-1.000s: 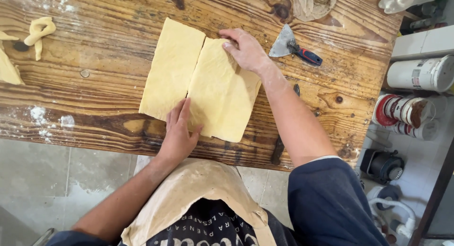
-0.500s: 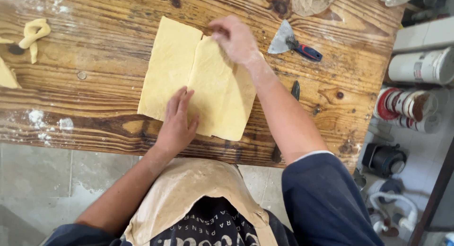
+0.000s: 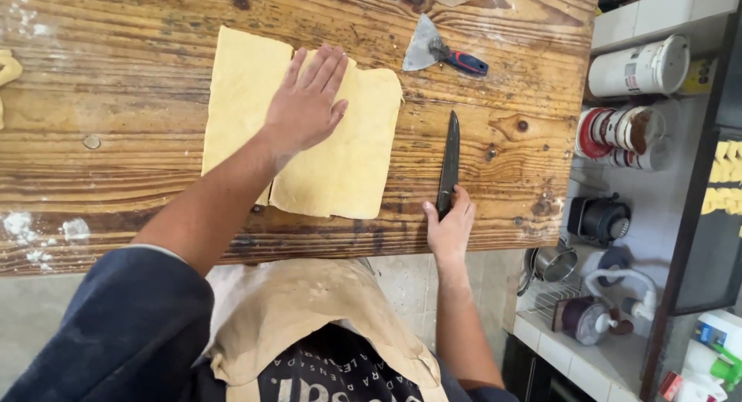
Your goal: Cutting a sheet of dough into strips and braiding them into a loaf on a floured wooden surface.
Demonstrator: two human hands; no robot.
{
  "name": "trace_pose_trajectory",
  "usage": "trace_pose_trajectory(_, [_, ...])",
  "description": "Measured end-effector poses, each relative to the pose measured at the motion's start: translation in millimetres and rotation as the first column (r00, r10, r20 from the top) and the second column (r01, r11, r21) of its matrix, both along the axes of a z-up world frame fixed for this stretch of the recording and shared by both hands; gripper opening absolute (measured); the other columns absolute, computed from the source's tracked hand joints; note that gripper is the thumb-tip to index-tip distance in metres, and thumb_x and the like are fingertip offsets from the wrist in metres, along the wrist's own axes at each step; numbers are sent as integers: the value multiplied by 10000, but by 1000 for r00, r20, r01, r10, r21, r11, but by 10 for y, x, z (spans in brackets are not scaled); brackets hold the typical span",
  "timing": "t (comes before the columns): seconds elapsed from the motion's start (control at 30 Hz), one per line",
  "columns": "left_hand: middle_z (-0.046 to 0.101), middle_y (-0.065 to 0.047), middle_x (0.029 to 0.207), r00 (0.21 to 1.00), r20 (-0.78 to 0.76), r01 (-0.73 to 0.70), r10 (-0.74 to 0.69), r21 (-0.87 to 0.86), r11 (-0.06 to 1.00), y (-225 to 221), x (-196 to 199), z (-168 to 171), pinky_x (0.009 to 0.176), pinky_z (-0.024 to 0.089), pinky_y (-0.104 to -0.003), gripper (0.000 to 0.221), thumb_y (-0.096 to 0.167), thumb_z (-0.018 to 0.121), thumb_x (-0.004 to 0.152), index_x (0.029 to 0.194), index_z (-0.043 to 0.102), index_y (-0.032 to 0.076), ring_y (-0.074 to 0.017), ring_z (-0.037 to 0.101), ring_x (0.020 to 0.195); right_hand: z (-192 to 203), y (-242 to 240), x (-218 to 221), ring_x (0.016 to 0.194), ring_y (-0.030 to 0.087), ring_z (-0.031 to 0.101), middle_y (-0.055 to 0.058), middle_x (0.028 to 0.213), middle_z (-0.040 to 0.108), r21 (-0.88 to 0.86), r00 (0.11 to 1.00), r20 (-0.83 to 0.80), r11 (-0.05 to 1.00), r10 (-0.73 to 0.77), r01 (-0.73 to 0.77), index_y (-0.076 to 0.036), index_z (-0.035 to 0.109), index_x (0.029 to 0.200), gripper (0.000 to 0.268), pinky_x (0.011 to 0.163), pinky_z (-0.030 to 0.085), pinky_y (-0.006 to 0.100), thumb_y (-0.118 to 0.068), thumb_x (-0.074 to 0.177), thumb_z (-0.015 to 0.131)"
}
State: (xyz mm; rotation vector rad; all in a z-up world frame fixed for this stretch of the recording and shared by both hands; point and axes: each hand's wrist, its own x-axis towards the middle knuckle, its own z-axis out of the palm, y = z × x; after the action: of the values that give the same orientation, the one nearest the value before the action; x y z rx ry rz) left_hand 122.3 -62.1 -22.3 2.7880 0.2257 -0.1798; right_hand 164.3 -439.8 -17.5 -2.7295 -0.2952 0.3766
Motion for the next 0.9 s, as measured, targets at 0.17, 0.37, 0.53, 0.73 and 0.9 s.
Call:
trace_pose_trajectory(0.17, [-47, -39, 1732, 998, 59, -5, 4, 22, 1000, -82, -108, -51, 1267, -144, -466, 676, 471, 114, 1092, 1652, -9, 113, -217, -105, 1586, 563, 534, -144, 1194, 390, 621, 202, 1368, 559, -99, 972, -201, 990, -122, 104, -66, 337, 1547, 545, 1014, 515, 545, -260, 1044, 419])
trace_pose_trajectory(0.37, [-25, -53, 1733, 997, 79, 17, -17, 4, 1000, -65, -143, -16, 1264, -144, -473, 672, 464, 93, 1093, 1651, 3, 100, -231, -95, 1586, 1255, 1765, -569, 985, 455, 717, 295, 1180, 696, -26, 900, -418, 992, -126, 127, -178, 147, 1617, 615, 896, 553, 567, -295, 1034, 308])
trace_pose_trajectory(0.53, [-18, -48, 1733, 997, 70, 29, -26, -36, 999, -54, -152, -22, 1262, -142, -480, 677, 474, 64, 1084, 1649, 5, 106, -228, -90, 1587, 852, 2187, -560, 786, 532, 652, 312, 879, 712, -63, 944, -298, 984, 143, -169, -276, -49, 1669, 717, 767, 474, 592, -272, 1062, 334])
trace_pose_trajectory(0.73, [16, -67, 1735, 992, 127, 24, -27, 25, 999, -36, -152, -79, 1269, -124, -496, 679, 475, 78, 1098, 1656, 37, 89, -244, -82, 1590, 759, 2441, -531, 907, 518, 685, 329, 1041, 717, -214, 928, -360, 961, 91, -177, -369, -91, 1651, 696, 825, 502, 618, -295, 1071, 287])
trace_pose_trajectory(0.9, [-25, -35, 1729, 999, 31, 14, -15, 25, 1000, -55, -142, -25, 1251, -160, -489, 675, 515, 31, 1084, 1653, 15, 152, -242, -119, 1578, 690, 2560, -505, 838, 501, 705, 322, 1047, 726, -235, 906, -413, 950, 96, -207, -347, -174, 1632, 753, 758, 525, 602, -243, 1045, 286])
